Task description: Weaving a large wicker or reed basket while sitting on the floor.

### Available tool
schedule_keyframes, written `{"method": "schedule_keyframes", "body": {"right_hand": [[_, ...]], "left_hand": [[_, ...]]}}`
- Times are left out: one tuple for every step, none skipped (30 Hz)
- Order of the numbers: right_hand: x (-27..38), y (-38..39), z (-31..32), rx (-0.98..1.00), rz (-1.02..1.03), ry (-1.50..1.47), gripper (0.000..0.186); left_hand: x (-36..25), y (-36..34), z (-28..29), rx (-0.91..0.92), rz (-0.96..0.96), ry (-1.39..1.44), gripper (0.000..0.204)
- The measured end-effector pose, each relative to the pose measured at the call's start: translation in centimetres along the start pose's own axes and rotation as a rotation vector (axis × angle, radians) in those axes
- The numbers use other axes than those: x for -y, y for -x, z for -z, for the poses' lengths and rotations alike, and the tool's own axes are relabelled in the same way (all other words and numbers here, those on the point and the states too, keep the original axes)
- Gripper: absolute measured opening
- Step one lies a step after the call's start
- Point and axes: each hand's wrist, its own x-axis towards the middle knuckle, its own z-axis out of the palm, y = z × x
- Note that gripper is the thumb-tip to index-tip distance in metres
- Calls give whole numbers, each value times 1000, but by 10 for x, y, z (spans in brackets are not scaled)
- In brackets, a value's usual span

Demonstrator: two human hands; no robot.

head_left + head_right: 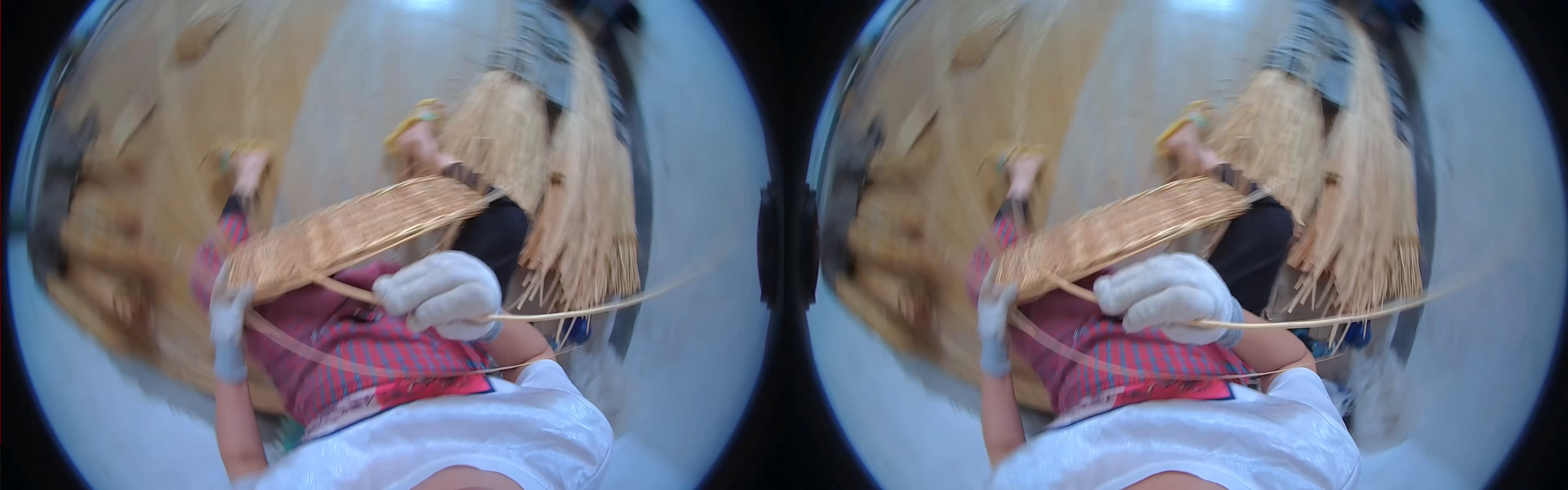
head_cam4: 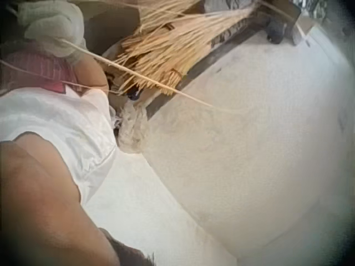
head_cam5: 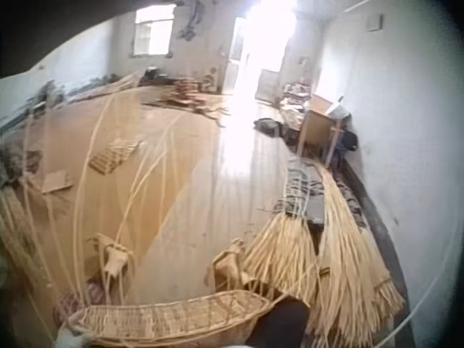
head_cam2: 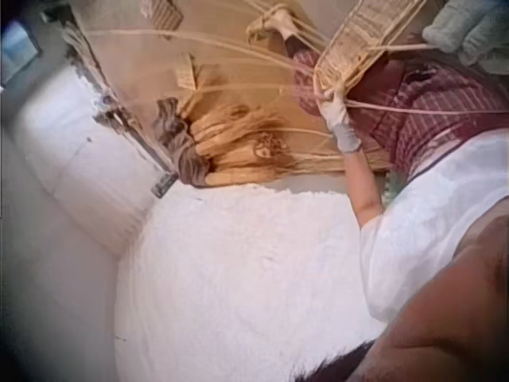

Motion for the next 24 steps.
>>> {"method": "schedule_keyframes", "body": {"right_hand": [[-12, -15, -23, -26, 26, -159, 4], [-25, -29, -42, -53, 38, -304, 11], [-28, -35, -51, 36, -72, -50, 9], [-39, -41, -69, 82, -14, -68, 12], [-50, -54, -83, 248, 49, -78, 15], [-57, -66, -94, 407, 117, -71, 19], [-60, -65, -108, 455, 104, -92, 19], [-64, -61, -120, 542, 86, -92, 17], [-68, -62, -130, 620, 78, -86, 15], [-71, -67, -140, 649, 77, -96, 15], [-73, -73, -150, 798, 180, 28, 19], [-76, -79, -157, 941, 288, 153, 23], [-83, -75, -163, 974, 332, 166, 31], [-86, -75, -169, 989, 336, 160, 31], [-89, -75, -175, 1032, 385, 194, 32], [-91, -76, -181, 1072, 434, 229, 33], [-94, -79, -188, 1069, 483, 280, 36], [-97, -81, -195, 1075, 484, 273, 36], [-99, -82, -200, 1091, 483, 309, 36], [-101, -84, -206, 1107, 483, 346, 36], [-103, -89, -211, 1141, 486, 351, 37], [-108, -87, -215, 1146, 486, 349, 37], [-115, -83, -218, 1130, 441, 359, 38], [-119, -82, -223, 1115, 400, 364, 39]], "left_hand": [[14, -10, 12, 101, -10, -25, 80], [7, -13, 18, 202, 93, 25, 81], [-3, -10, 24, 279, 129, 76, 83], [-12, -7, 32, 370, 144, 128, 85], [-12, -4, 47, 292, 153, 173, 85], [-9, -2, 57, 412, 137, 189, 84], [-5, 2, 63, 559, 118, 200, 84], [-5, 5, 69, 533, 117, 240, 84], [-13, 6, 77, 631, 152, 170, 83], [-15, 4, 84, 731, 188, 94, 83], [-10, 0, 88, 782, 172, 61, 84], [-9, -3, 91, 765, 166, 80, 84], [-13, -6, 92, 832, 127, 58, 85], [-17, -8, 93, 898, 88, 32, 86], [-20, -9, 94, 898, 78, 23, 87], [-19, -12, 94, 889, 78, 31, 87], [-16, -14, 94, 862, 68, 33, 85], [-14, -16, 95, 838, 59, 34, 83], [-12, -16, 96, 783, 85, -29, 79], [-11, -15, 96, 779, 87, -23, 79], [-15, -13, 97, 715, 101, -59, 79], [-17, -10, 96, 652, 114, -94, 78], [-16, -4, 93, 580, 69, 13, 78], [-9, -1, 92, 572, 70, 18, 78]]}}
